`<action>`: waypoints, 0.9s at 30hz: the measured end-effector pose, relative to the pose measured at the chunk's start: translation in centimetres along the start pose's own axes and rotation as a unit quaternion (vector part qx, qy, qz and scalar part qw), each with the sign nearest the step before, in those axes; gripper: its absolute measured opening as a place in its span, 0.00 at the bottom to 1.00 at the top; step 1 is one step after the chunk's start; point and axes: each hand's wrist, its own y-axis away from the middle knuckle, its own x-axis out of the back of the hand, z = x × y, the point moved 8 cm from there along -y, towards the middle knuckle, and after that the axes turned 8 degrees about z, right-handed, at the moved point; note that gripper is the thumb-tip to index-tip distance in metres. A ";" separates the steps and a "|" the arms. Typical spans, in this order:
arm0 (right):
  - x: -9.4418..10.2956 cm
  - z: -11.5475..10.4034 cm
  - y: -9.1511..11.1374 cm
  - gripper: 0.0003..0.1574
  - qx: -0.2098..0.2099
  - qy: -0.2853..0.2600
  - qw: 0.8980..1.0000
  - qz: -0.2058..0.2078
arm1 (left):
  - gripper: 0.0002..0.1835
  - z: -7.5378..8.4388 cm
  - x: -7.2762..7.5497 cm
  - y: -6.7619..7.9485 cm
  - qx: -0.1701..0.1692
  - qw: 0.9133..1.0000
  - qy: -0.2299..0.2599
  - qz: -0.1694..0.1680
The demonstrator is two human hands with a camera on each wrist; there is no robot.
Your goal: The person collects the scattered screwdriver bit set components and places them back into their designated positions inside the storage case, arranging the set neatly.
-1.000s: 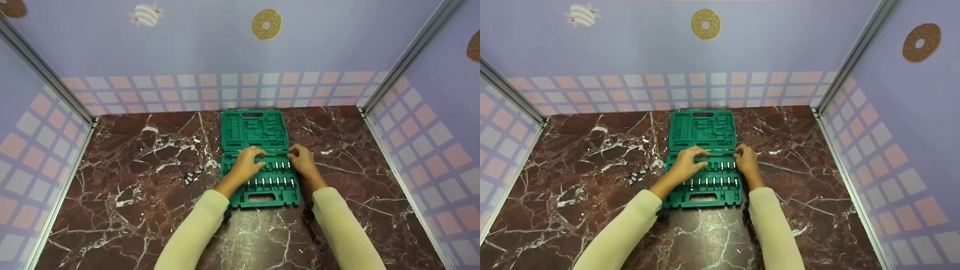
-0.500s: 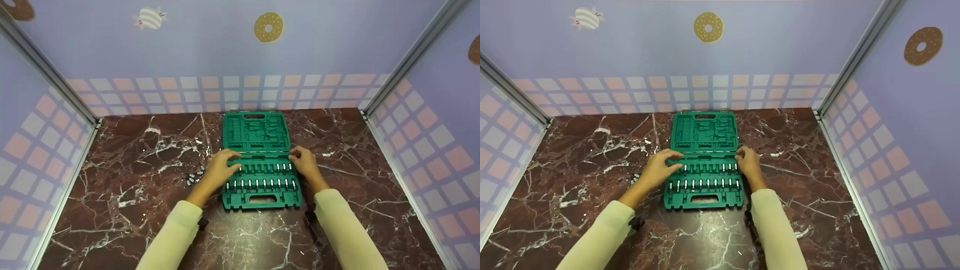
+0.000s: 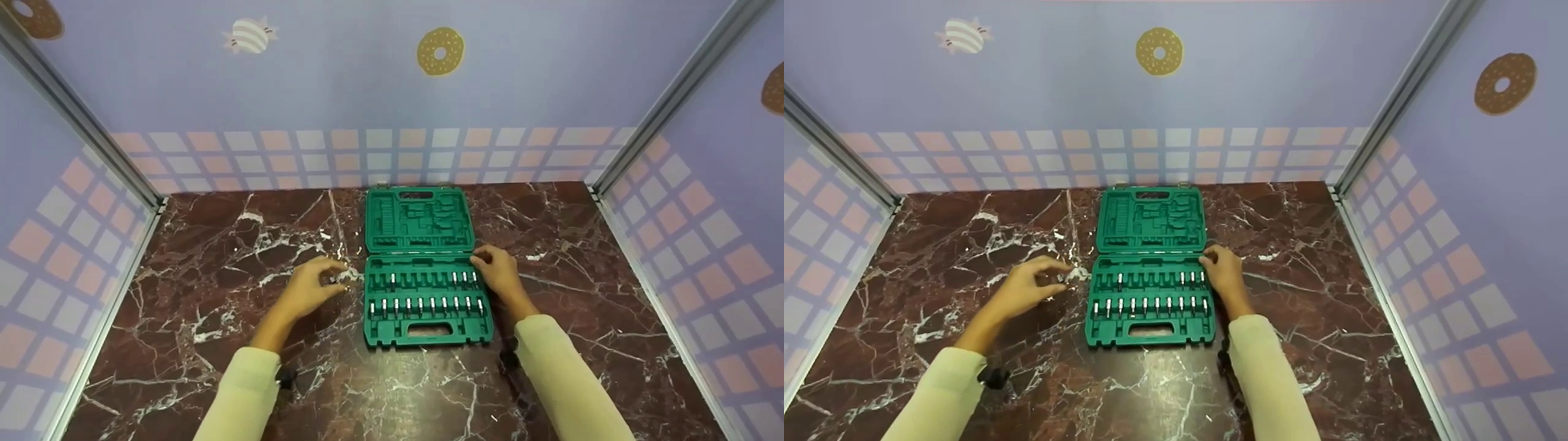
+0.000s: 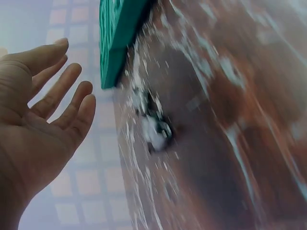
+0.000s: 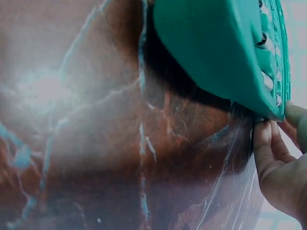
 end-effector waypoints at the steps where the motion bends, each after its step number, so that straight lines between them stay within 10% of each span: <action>1: 0.0 -0.1 0.1 0.14 0.002 -0.001 1.000 0.002 | 0.19 -0.4 0.2 0.3 0.001 1.000 -0.003 -0.001; 27: -0.4 -0.7 0.2 0.12 0.027 0.022 0.999 0.011 | 0.13 -5.4 2.3 4.0 0.038 0.996 -0.084 -0.006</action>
